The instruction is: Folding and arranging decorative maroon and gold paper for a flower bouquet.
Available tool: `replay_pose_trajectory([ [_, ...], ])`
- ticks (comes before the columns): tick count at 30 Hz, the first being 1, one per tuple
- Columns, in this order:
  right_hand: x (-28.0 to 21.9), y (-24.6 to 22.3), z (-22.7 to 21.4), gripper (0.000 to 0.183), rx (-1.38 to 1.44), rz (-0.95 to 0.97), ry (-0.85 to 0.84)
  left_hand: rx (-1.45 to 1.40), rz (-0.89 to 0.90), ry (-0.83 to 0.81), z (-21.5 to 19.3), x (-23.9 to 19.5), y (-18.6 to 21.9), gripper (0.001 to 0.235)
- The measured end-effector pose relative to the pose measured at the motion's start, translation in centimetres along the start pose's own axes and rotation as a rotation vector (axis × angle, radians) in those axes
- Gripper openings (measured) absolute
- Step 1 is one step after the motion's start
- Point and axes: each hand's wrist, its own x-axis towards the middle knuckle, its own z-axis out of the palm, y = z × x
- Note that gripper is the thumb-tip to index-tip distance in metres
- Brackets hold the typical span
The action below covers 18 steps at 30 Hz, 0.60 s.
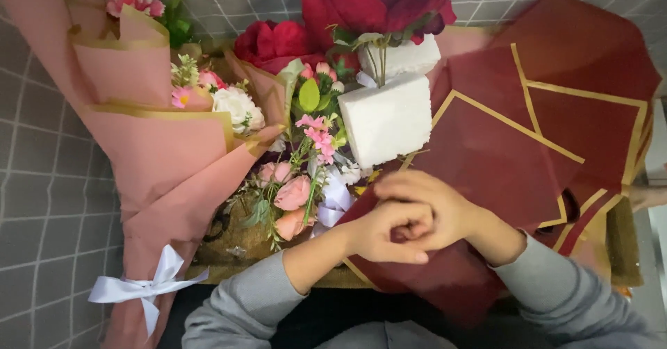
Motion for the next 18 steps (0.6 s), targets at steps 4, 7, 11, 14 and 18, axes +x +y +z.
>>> replay_pose_trajectory([
  [4, 0.7, -1.6, 0.3, 0.067, -0.056, -0.01, -0.035, 0.086, 0.01, -0.038, 0.1, -1.1, -1.3, 0.024],
  [7, 0.8, -2.3, 1.0, 0.068, 0.071, 0.001, -0.067, 0.017, -0.046, -0.096, -0.6, -0.9, -0.7, 0.017],
  [11, -0.3, -1.5, 0.9, 0.063, 0.328, 0.223, -0.009, -0.028, -0.068, -0.08, -1.3, -1.6, -2.8, 0.016],
  [14, -1.7, -0.1, 1.1, 0.064, 0.033, 0.254, -0.024, -0.05, -0.068, -0.071, -1.2, -2.0, -3.3, 0.015],
  [18, -1.4, -0.1, 1.1, 0.061, -0.014, 0.119, 0.042, -0.055, -0.056, -0.102, -0.8, -1.1, -1.3, 0.021],
])
